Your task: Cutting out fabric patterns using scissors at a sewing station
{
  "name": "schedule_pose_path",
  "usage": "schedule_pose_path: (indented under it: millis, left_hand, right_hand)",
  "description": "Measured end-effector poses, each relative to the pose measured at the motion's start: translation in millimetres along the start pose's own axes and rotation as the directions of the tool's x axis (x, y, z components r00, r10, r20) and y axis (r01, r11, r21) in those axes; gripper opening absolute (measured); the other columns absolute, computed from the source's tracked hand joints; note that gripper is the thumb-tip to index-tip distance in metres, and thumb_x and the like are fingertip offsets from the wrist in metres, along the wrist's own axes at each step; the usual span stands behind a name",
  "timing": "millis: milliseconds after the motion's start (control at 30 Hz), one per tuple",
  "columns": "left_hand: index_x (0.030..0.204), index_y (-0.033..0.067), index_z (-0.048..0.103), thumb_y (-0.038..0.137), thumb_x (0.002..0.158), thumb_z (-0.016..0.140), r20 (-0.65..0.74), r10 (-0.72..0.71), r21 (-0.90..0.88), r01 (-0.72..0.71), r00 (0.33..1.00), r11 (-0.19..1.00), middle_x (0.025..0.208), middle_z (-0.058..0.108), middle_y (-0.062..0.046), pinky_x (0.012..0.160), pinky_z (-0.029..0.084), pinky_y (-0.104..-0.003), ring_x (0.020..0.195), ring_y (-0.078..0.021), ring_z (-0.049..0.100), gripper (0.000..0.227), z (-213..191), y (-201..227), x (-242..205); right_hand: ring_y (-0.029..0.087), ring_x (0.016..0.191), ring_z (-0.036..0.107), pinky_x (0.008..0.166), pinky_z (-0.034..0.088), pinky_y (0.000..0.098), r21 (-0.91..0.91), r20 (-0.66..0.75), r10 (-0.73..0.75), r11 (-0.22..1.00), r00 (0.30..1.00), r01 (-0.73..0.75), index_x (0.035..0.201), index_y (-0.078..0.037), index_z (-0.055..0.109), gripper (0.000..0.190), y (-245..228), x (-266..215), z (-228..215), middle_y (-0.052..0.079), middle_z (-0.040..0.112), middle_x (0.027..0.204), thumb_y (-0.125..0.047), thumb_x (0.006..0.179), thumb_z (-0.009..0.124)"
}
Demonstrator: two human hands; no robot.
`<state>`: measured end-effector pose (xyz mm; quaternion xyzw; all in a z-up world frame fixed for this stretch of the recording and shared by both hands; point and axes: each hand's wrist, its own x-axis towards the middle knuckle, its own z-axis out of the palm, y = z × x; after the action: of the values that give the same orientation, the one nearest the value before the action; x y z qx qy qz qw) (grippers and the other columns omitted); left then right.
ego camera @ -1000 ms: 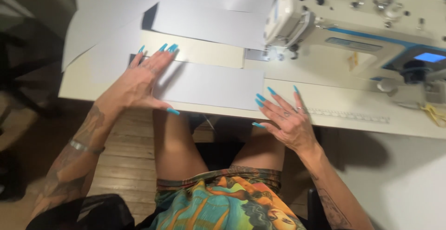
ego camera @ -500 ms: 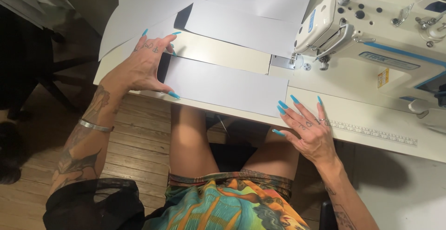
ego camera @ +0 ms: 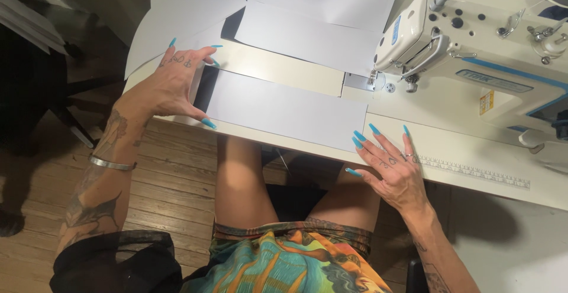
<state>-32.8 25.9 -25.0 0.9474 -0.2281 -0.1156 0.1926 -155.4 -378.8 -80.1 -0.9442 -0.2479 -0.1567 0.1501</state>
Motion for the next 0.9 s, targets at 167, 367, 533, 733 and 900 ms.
schedule_pose_path:
  millis: [167, 367, 533, 733, 900]
  left_hand:
    - [0.133, 0.0104, 0.027, 0.040, 0.043, 0.083, 0.007, 0.009, 0.006, -0.009, 1.000, 1.000, 0.116, 0.051, -0.012, 0.103, 0.009, -0.057, 0.119, -0.0346, 0.038, 0.111, 1.2, -2.5, 3.4]
    - [0.132, 0.0117, 0.028, 0.040, 0.048, 0.079, -0.022, 0.026, 0.042, -0.025, 0.999, 0.999, 0.118, 0.050, -0.007, 0.105, 0.009, -0.054, 0.121, -0.0310, 0.037, 0.102, 9.9, -12.6, 4.5]
    - [0.130, 0.0091, 0.032, 0.041, 0.051, 0.076, -0.106, 0.126, 0.049, -0.122, 0.986, 0.991, 0.122, 0.047, -0.010, 0.104, 0.013, -0.055, 0.121, -0.0324, 0.037, 0.097, 17.8, -6.4, -3.2]
    - [0.132, 0.0266, 0.034, 0.036, 0.077, 0.053, -0.077, 0.427, 0.275, -0.393, 0.901, 0.878, 0.134, 0.039, 0.000, 0.098, 0.025, -0.053, 0.123, -0.0239, 0.035, 0.059, 51.4, 45.6, -2.5]
    - [0.131, 0.0390, 0.033, 0.027, 0.084, 0.041, -0.068, 0.426, 0.259, -0.397, 0.902, 0.881, 0.140, 0.030, 0.012, 0.102, 0.022, -0.047, 0.130, -0.0154, 0.025, 0.048, 76.3, 32.9, 5.4]
  right_hand:
    - [0.013, 0.121, 0.040, 0.108, 0.017, 0.0453, -0.007, -0.013, -0.008, 1.000, 1.000, 0.008, 0.114, -0.029, 0.055, 0.039, 1.1, -0.3, 0.5, -0.010, 0.051, 0.123, -0.047, 0.080, 0.051]
    - [0.014, 0.120, 0.042, 0.106, 0.019, 0.0466, -0.018, -0.033, -0.016, 1.000, 0.999, 0.016, 0.113, -0.029, 0.056, 0.039, 1.5, 0.2, 1.5, -0.009, 0.053, 0.121, -0.047, 0.079, 0.053]
    - [0.014, 0.119, 0.043, 0.106, 0.020, 0.0468, -0.039, -0.072, -0.050, 0.998, 0.996, 0.047, 0.114, -0.029, 0.056, 0.039, 2.4, 0.8, 3.3, -0.010, 0.054, 0.120, -0.047, 0.079, 0.053]
    - [0.018, 0.118, 0.044, 0.102, 0.023, 0.0512, -0.118, -0.095, -0.105, 0.989, 0.990, 0.093, 0.111, -0.027, 0.058, 0.036, 6.9, 4.9, 0.8, -0.008, 0.057, 0.116, -0.048, 0.083, 0.047]
    - [0.019, 0.122, 0.040, 0.104, 0.015, 0.0516, -0.138, -0.081, -0.064, 0.989, 0.995, 0.053, 0.113, -0.028, 0.057, 0.039, 5.5, 11.4, -1.3, -0.010, 0.055, 0.118, -0.051, 0.086, 0.039]
